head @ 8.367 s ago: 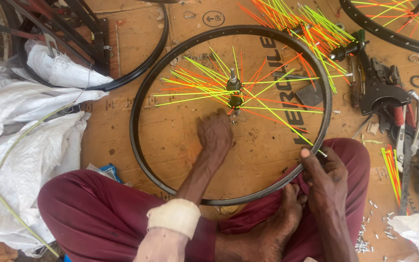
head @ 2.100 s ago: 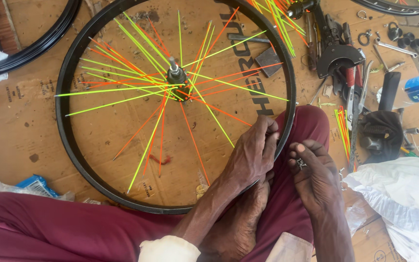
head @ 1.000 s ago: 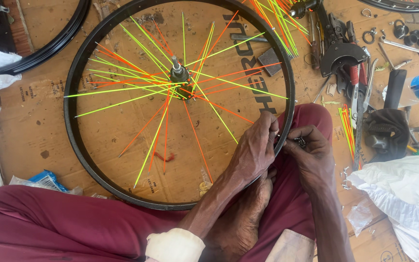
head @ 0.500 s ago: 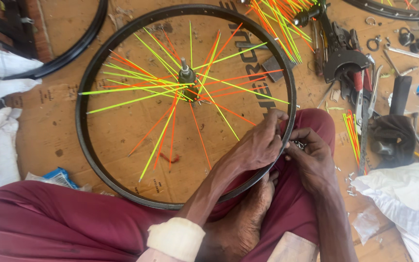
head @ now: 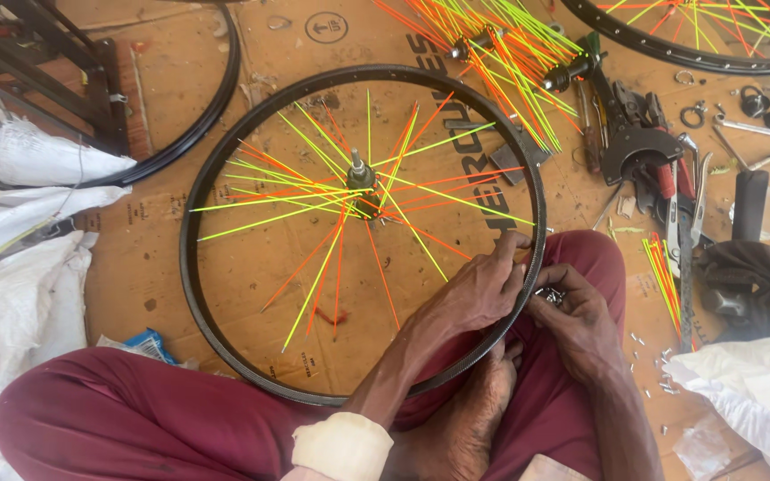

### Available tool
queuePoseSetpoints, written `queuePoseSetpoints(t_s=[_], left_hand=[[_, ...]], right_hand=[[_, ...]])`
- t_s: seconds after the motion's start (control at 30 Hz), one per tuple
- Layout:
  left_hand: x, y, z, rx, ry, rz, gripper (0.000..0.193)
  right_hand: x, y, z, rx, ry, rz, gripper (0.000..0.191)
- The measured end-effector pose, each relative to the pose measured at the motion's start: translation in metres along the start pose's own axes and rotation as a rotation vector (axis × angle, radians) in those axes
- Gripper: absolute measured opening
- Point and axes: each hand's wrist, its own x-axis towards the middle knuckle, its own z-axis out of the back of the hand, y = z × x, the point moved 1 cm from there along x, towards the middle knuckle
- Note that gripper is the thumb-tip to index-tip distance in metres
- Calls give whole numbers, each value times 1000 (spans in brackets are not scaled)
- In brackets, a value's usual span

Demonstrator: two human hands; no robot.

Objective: The person assembles a bicycle wheel by inserting colorful spokes into the hub and rim, then securing them with nuts. The person works methodically around the wheel, tightening each spoke by hand.

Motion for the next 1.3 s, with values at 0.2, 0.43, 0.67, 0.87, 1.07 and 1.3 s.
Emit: queuePoseSetpoints(t_s=[0.2,0.43,0.67,0.87,1.07,1.3], left_hand=[[-4,-4,5,-69,99,34,54],[-6,-5,3,-76,9,-40,52],[-6,-1,1,35,-8,13,45],[-8,-3,7,-61,50,-18,62],[-13,-16,7,-12,20,-6,50],[-14,-31,9,-7,-83,35,32]], right_hand=[[-2,3,-1,-66,-8,16,18],[-4,8,-6,-86,-16,-1,18],[-5,7,-6,-56,-2,25,17],[-4,7,-6,-171,-56,-27,17],[-8,11,-10,-181,-55,59,22],[-9,16,-12,-320,-96,-6,15]])
